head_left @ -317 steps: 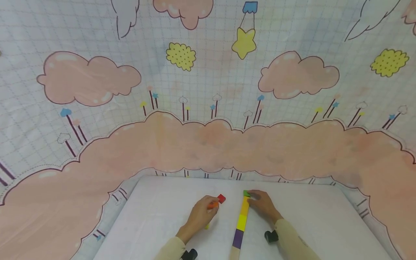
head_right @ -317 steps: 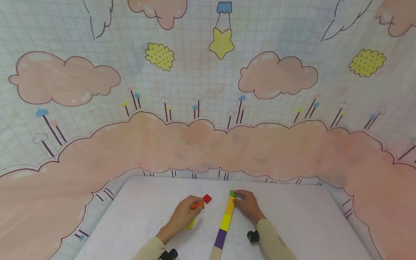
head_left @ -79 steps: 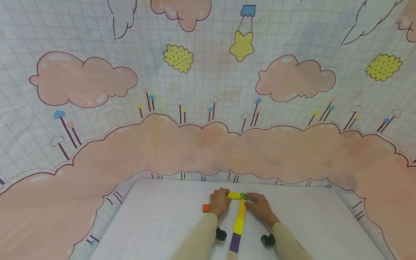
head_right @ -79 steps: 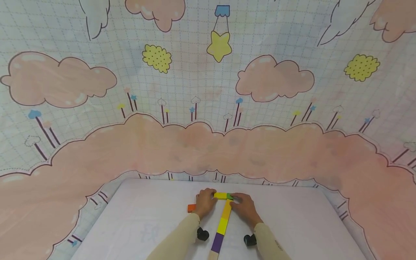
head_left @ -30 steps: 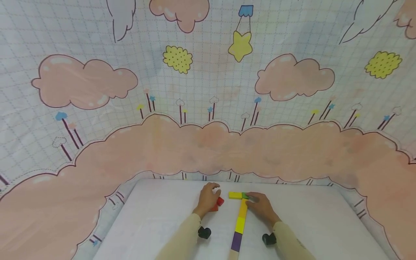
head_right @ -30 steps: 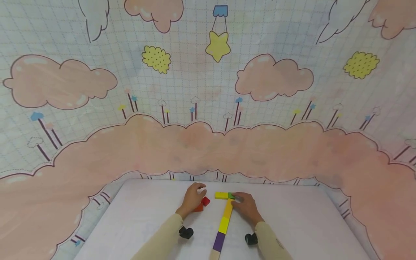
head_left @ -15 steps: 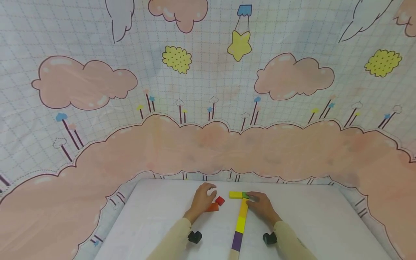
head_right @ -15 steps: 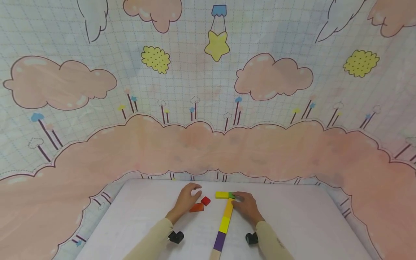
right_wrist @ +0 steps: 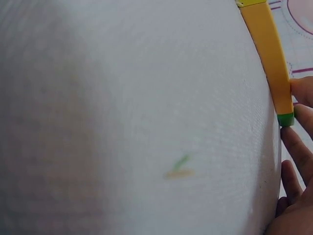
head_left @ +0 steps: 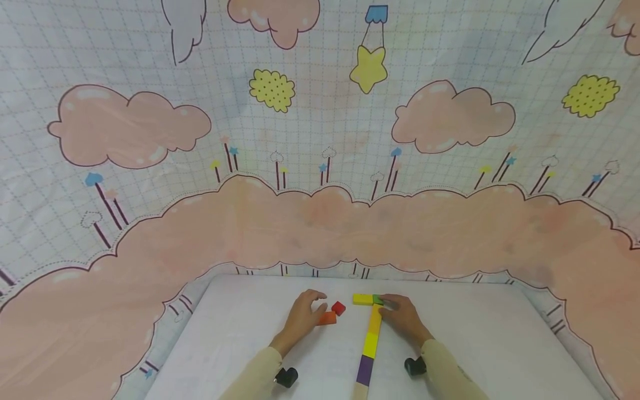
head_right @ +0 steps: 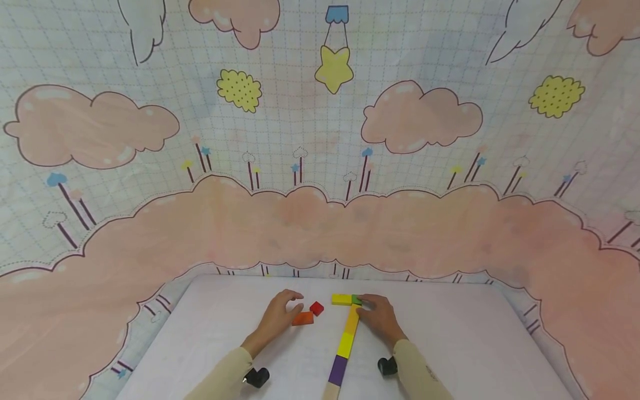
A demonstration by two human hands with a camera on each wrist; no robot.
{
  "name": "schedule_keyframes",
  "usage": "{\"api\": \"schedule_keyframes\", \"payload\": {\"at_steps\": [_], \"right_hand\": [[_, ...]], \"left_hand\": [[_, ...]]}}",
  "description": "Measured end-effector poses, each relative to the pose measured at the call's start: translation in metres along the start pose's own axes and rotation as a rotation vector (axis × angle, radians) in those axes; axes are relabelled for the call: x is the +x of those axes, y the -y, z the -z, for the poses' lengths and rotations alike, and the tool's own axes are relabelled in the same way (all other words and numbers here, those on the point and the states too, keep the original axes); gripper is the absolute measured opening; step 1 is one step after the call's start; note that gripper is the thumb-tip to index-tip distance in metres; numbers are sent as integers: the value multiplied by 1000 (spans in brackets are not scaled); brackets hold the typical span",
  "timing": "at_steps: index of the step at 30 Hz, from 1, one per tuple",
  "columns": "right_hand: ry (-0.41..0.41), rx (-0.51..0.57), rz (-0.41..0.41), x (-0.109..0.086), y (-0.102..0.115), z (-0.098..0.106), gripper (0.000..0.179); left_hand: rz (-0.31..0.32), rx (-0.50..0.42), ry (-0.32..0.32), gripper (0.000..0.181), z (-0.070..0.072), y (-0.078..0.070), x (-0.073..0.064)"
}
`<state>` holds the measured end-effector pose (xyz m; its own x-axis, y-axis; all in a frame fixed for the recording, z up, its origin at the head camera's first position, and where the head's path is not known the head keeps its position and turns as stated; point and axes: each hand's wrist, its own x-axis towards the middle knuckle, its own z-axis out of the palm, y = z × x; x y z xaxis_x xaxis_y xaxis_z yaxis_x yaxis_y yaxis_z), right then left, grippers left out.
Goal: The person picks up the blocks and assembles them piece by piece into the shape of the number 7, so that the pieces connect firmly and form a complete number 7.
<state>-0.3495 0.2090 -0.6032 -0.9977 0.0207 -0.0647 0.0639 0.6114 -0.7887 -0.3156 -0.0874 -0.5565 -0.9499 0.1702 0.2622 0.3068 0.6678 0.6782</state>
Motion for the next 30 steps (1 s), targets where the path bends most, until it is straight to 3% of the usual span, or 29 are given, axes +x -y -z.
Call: {"api": "schedule_keyframes", "payload": {"at_steps": [14, 21, 30], "right_hand": [[5, 4, -17, -5, 8, 3, 35], [2, -5, -21, -3, 5, 1, 35], [-5, -14, -14, -1, 4, -1, 34]], "left_hand": [[61, -52, 77, 31, 0, 18, -12], [39, -7, 96, 33, -2, 28, -13], [68, 12, 119, 33, -4, 38, -13]]}}
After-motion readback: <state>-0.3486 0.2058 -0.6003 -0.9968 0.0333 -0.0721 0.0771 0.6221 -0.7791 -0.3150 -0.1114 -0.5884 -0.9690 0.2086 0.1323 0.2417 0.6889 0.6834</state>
